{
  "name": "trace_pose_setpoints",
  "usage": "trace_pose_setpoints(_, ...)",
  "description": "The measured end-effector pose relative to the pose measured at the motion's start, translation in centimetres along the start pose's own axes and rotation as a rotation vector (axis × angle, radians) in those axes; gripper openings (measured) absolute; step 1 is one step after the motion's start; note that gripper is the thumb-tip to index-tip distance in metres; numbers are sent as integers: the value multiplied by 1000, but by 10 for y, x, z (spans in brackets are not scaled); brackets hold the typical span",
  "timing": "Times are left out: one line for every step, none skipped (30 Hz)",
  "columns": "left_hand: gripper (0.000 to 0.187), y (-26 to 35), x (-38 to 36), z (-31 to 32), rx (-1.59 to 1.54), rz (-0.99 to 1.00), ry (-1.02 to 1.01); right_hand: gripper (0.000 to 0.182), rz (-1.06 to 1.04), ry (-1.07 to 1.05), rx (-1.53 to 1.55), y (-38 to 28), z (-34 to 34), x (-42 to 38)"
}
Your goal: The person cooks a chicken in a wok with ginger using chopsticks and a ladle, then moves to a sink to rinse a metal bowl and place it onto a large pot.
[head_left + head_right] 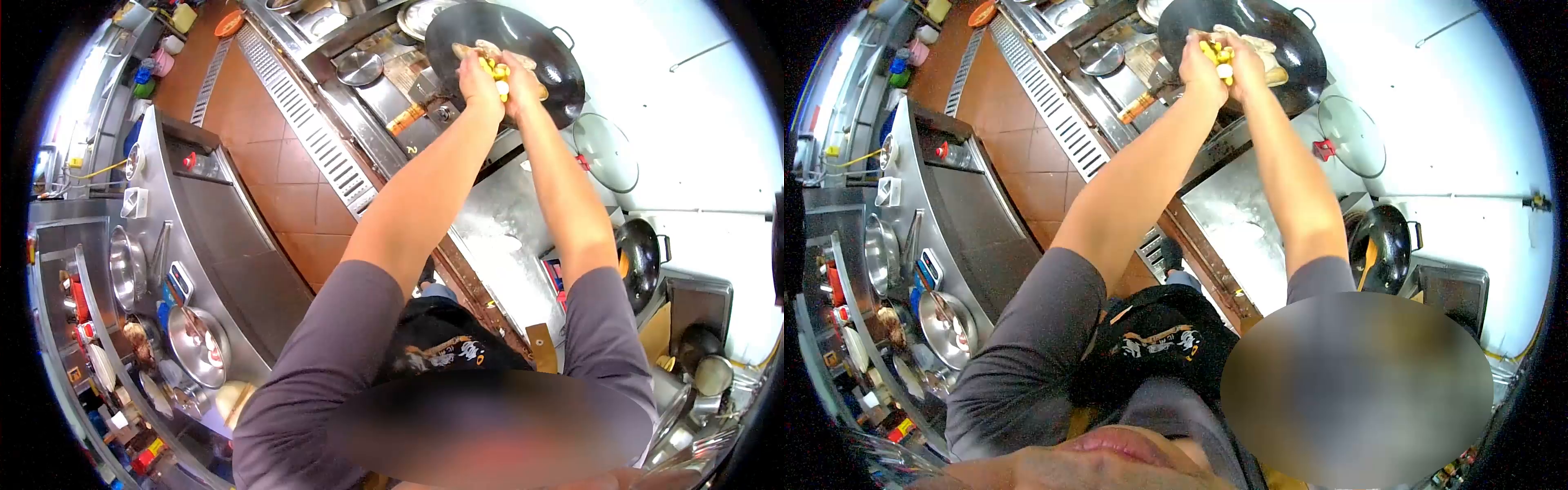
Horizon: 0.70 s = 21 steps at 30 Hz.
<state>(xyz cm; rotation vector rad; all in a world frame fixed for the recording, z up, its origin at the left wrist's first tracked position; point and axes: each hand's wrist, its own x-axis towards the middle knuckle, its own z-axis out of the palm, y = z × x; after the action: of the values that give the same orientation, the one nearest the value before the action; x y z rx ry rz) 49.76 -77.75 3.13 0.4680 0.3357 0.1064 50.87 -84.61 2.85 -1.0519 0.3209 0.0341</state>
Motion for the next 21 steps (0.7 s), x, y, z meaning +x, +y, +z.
trace_pose_setpoints(37, 6, 2, 3, 72, -97, 13, 32, 128, -7, -33, -8, 4, 8)
trace_pose_setpoints(40, 19, 8, 4, 104, -159, 37, 36, 100, -23, -108, -2, 0, 35)
trace_pose_setpoints(44, 31, 17, 3, 135, -221, 62, 40, 72, -40, -184, 6, -9, 66)
trace_pose_setpoints(54, 37, 36, -9, 155, -200, 44, 43, 33, 12, -300, 4, -3, 65)
trace_pose_setpoints(58, 97, -10, 12, 366, -284, 181, 46, -2, 69, -414, -2, 3, 60)
trace_pose_setpoints(53, 76, 65, -59, 548, -92, -308, 49, -5, 54, -426, -9, 3, 55)
trace_pose_setpoints(50, 122, 39, -66, 445, -62, -363, 48, -65, 33, -396, -15, 13, 44)
trace_pose_setpoints(47, 177, -5, -73, 343, -22, -420, 45, -88, 32, -317, -18, 15, 38)
trace_pose_setpoints(48, 216, -33, -101, 277, 4, -392, 42, -110, 24, -239, -23, 17, 34)
trace_pose_setpoints(46, 253, -59, -141, 281, -36, -310, 39, -166, 10, -205, -24, 18, 29)
trace_pose_setpoints(39, 281, -88, -200, 262, 29, -270, 35, -212, -10, -172, -18, 24, 16)
trace_pose_setpoints(36, 311, -129, -248, 369, 30, -127, 30, -258, -39, -77, -12, 43, -15)
trace_pose_setpoints(33, 332, -176, -288, 441, 42, 20, 27, -296, -67, -39, 6, 59, -28)
trace_pose_setpoints(31, 359, -227, -332, 502, 72, 206, 23, -370, -135, -1, 35, 79, -53)
trace_pose_setpoints(27, 374, -277, -379, 590, 135, 327, 19, -328, -219, 11, 62, 124, -107)
trace_pose_setpoints(26, 390, -328, -419, 614, 122, 460, 15, -201, -428, 61, 96, 157, -145)
trace_pose_setpoints(26, 409, -386, -432, 601, 120, 560, 13, -125, -434, 14, 143, 194, -189)
trace_pose_setpoints(27, 426, -437, -452, 646, 116, 631, 14, -6, -559, -83, 199, 231, -238)
trace_pose_setpoints(26, 434, -487, -487, 748, 171, 678, 15, 94, -680, -199, 250, 260, -297)
trace_pose_setpoints(23, 437, -534, -510, 728, 259, 783, 16, 143, -903, -478, 294, 289, -362)
trace_pose_setpoints(21, 439, -576, -542, 798, 360, 878, 17, 141, -1107, -756, 329, 308, -425)
